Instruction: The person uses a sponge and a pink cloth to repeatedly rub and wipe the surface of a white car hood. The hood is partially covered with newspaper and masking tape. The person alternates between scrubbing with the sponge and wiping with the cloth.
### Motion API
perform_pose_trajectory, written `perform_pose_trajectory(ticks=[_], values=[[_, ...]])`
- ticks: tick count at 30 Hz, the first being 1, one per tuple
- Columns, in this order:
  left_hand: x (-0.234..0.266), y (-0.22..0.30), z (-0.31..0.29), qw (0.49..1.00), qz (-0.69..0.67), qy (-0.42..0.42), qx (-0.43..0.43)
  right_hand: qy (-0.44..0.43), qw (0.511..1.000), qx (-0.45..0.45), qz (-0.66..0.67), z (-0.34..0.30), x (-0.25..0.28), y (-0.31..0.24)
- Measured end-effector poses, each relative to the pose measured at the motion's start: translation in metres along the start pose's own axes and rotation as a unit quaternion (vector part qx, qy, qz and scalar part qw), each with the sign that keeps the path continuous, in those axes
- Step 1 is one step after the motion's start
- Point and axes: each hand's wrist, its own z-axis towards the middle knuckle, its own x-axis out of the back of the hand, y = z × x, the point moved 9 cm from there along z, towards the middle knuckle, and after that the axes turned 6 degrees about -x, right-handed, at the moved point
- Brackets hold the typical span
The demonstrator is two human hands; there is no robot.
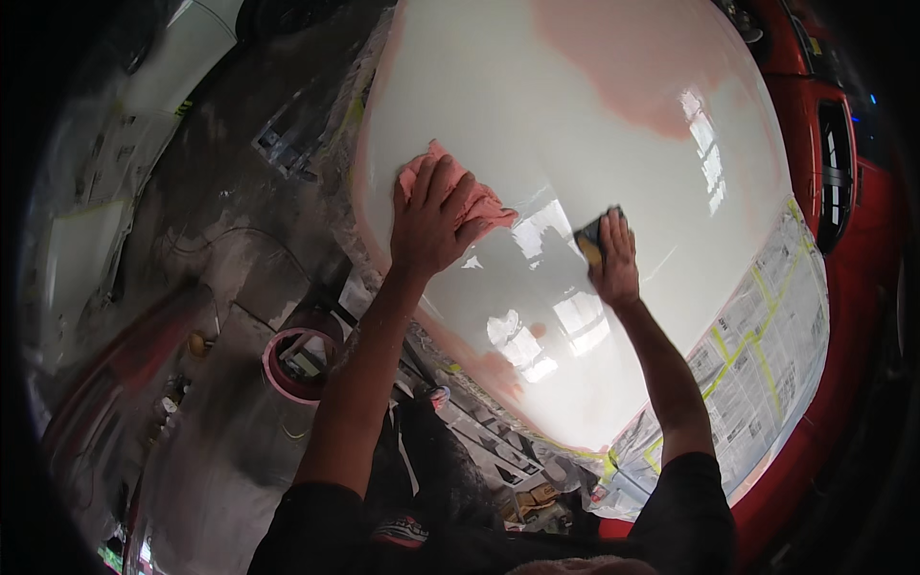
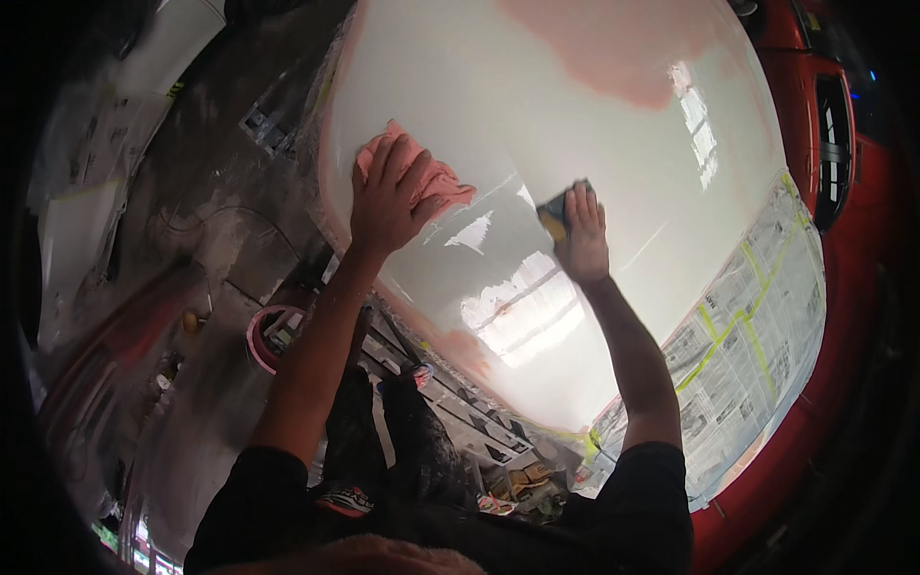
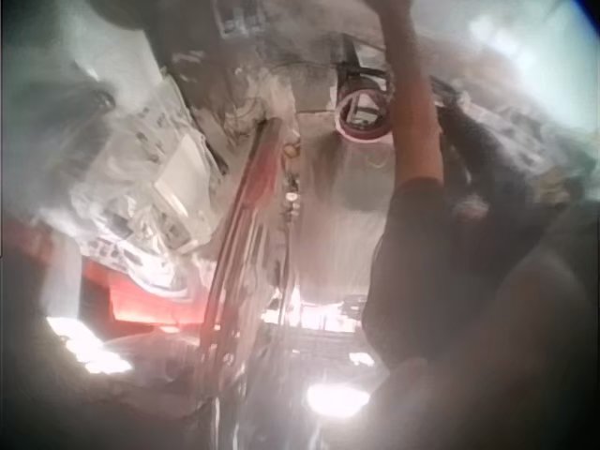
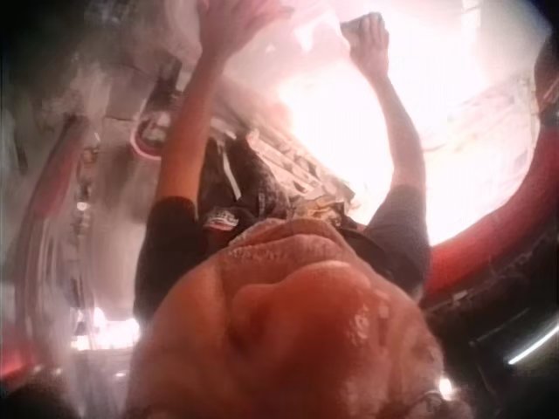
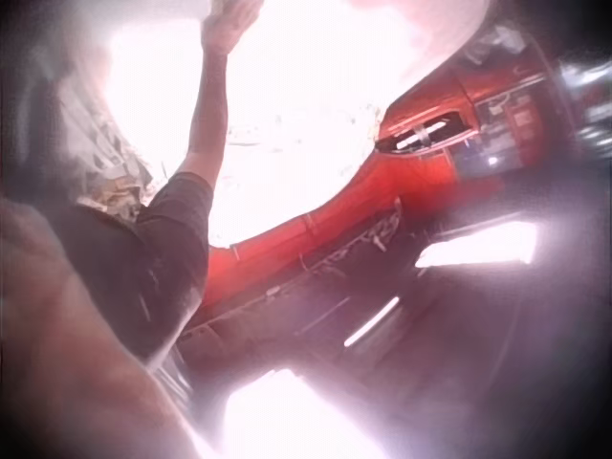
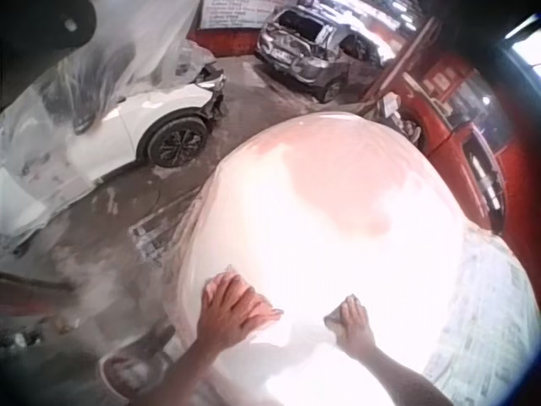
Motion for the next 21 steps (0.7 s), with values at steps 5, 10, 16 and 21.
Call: perform_pose_trajectory(ticks=[5,10,16,21], values=[[-0.009,0.007,0.006,1.000,-0.013,-0.007,-0.011,0.128,0.989,0.059,-0.049,0.219,0.019,-0.057],[-0.010,0.000,0.001,1.000,-0.015,-0.009,-0.002,0.119,0.989,0.092,0.000,0.155,0.009,-0.057],[-0.002,-0.002,0.004,1.000,-0.003,0.004,0.002,-0.023,0.999,0.022,0.015,-0.034,0.000,-0.007],[-0.013,0.004,0.005,1.000,-0.008,-0.007,0.001,0.159,0.976,0.146,-0.004,0.196,0.015,-0.089]])
